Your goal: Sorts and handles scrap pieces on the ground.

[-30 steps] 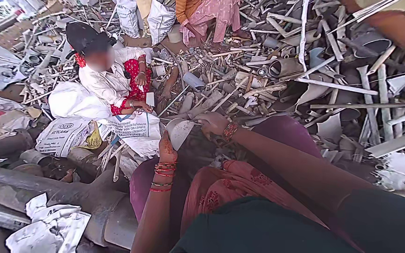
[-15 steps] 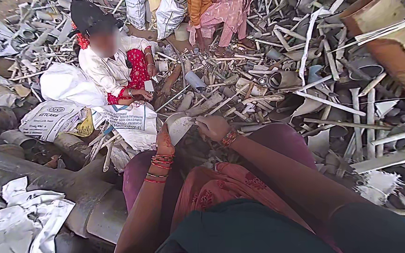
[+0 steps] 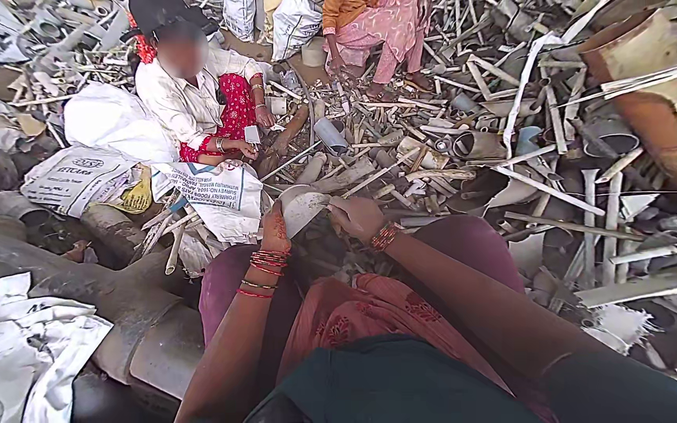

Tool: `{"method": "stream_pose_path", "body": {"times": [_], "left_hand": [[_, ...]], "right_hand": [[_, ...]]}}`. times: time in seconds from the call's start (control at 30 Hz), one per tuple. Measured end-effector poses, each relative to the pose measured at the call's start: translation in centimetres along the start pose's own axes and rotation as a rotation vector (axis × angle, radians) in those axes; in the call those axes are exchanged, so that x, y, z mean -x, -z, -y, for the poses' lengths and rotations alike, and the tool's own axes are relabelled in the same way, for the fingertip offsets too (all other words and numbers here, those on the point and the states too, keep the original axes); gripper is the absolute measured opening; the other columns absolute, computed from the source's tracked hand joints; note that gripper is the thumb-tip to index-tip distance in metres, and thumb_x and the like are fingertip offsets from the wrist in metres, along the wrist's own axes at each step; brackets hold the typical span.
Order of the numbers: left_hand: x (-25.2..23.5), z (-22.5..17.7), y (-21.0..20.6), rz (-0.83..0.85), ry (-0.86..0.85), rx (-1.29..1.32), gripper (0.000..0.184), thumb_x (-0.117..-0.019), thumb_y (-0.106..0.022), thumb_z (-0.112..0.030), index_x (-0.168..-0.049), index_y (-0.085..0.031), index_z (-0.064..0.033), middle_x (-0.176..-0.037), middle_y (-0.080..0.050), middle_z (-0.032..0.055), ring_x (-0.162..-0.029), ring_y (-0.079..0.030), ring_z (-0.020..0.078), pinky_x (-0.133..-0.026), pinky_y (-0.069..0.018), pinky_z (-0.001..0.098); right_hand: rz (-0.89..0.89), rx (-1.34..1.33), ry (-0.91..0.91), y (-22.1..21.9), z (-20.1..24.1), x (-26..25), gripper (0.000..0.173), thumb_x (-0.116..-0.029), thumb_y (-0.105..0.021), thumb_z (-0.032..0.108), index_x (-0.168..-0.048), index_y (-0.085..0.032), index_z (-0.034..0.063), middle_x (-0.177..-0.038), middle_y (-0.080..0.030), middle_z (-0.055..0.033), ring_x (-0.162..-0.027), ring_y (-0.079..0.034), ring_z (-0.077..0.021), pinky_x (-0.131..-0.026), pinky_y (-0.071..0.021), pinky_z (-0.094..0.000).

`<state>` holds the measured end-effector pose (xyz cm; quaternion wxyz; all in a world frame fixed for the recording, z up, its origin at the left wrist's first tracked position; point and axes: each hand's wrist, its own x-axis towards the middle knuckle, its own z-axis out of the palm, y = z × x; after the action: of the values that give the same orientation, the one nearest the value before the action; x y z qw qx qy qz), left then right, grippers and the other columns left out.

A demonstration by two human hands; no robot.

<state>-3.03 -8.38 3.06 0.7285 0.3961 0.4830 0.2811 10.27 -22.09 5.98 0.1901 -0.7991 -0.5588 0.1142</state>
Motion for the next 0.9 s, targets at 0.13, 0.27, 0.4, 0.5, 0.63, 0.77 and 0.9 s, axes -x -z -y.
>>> {"method": "stream_pose_path", "body": {"times": [0.13,0.27,0.4,0.5,0.63,0.77,0.9], "left_hand": [[0.57,-0.5,-0.09,0.004,-0.014,-0.053,0.041,-0.1122,-0.037,-0.029,-0.135,-0.053,0.0007,-0.125,-0.06,0.0194,-0.109,-0.061,0.0218,-0.094,-0.0509,0.0383],[0.31,-0.26,-0.19,0.004,-0.004,-0.044,0.041,-0.1119,-0.039,-0.03,-0.134,-0.054,0.0007,-0.122,-0.061,0.0195,-0.106,-0.062,0.0228,-0.092,-0.0516,0.0396],[-0.12,0.12,-0.16,0.008,-0.01,-0.03,0.04,-0.1116,-0.039,-0.03,-0.133,-0.055,0.0005,-0.12,-0.062,0.0187,-0.104,-0.062,0.0217,-0.091,-0.0521,0.0386],[-0.12,0.02,-0.05,0.013,-0.005,-0.043,0.042,-0.1119,-0.038,-0.031,-0.135,-0.054,-0.0002,-0.124,-0.061,0.0188,-0.107,-0.062,0.0223,-0.093,-0.0515,0.0393],[-0.03,-0.19,-0.18,0.011,0.017,-0.04,0.042,-0.1121,-0.037,-0.03,-0.136,-0.053,0.0004,-0.126,-0.06,0.02,-0.109,-0.061,0.0233,-0.094,-0.0506,0.0404],[-0.08,0.16,-0.03,0.034,-0.037,-0.066,0.041,-0.1124,-0.036,-0.028,-0.134,-0.053,0.0008,-0.122,-0.06,0.0178,-0.105,-0.061,0.0204,-0.091,-0.0519,0.0377],[-0.25,0.06,-0.15,0.03,0.005,-0.033,0.043,-0.1117,-0.036,-0.034,-0.137,-0.053,-0.003,-0.124,-0.061,0.0158,-0.106,-0.062,0.0204,-0.091,-0.0517,0.0403]], "right_hand": [[-0.007,0.001,0.015,-0.16,0.08,-0.23,0.031,-0.1069,-0.049,0.021,-0.109,-0.071,-0.0007,-0.093,-0.071,-0.0237,-0.089,-0.071,-0.0432,-0.074,-0.0544,-0.0591],[-0.018,-0.004,-0.026,0.18,-0.15,-0.25,0.031,-0.1077,-0.048,0.022,-0.113,-0.07,0.0002,-0.092,-0.071,-0.0241,-0.087,-0.071,-0.0437,-0.074,-0.0544,-0.0593],[0.091,0.006,0.015,0.28,0.2,-0.17,0.033,-0.1086,-0.046,0.023,-0.113,-0.07,-0.001,-0.094,-0.071,-0.0249,-0.092,-0.071,-0.0443,-0.078,-0.0533,-0.0597],[0.068,0.006,-0.007,0.24,0.28,-0.31,0.033,-0.1085,-0.047,0.023,-0.113,-0.07,-0.0003,-0.095,-0.071,-0.0246,-0.093,-0.071,-0.0441,-0.078,-0.0534,-0.0599],[0.005,0.013,-0.002,0.2,-0.34,-0.45,0.032,-0.1077,-0.049,0.022,-0.112,-0.071,0.0,-0.093,-0.071,-0.0244,-0.09,-0.071,-0.0439,-0.074,-0.054,-0.0591],[0.12,0.013,0.0,0.41,0.23,-0.52,0.035,-0.1096,-0.045,0.025,-0.117,-0.069,0.0007,-0.099,-0.071,-0.0251,-0.096,-0.071,-0.0444,-0.08,-0.0528,-0.0603],[0.103,0.003,-0.06,0.73,0.17,-0.96,0.035,-0.1101,-0.045,0.024,-0.121,-0.069,0.0014,-0.102,-0.072,-0.0248,-0.1,-0.07,-0.0438,-0.084,-0.053,-0.0592]]}}
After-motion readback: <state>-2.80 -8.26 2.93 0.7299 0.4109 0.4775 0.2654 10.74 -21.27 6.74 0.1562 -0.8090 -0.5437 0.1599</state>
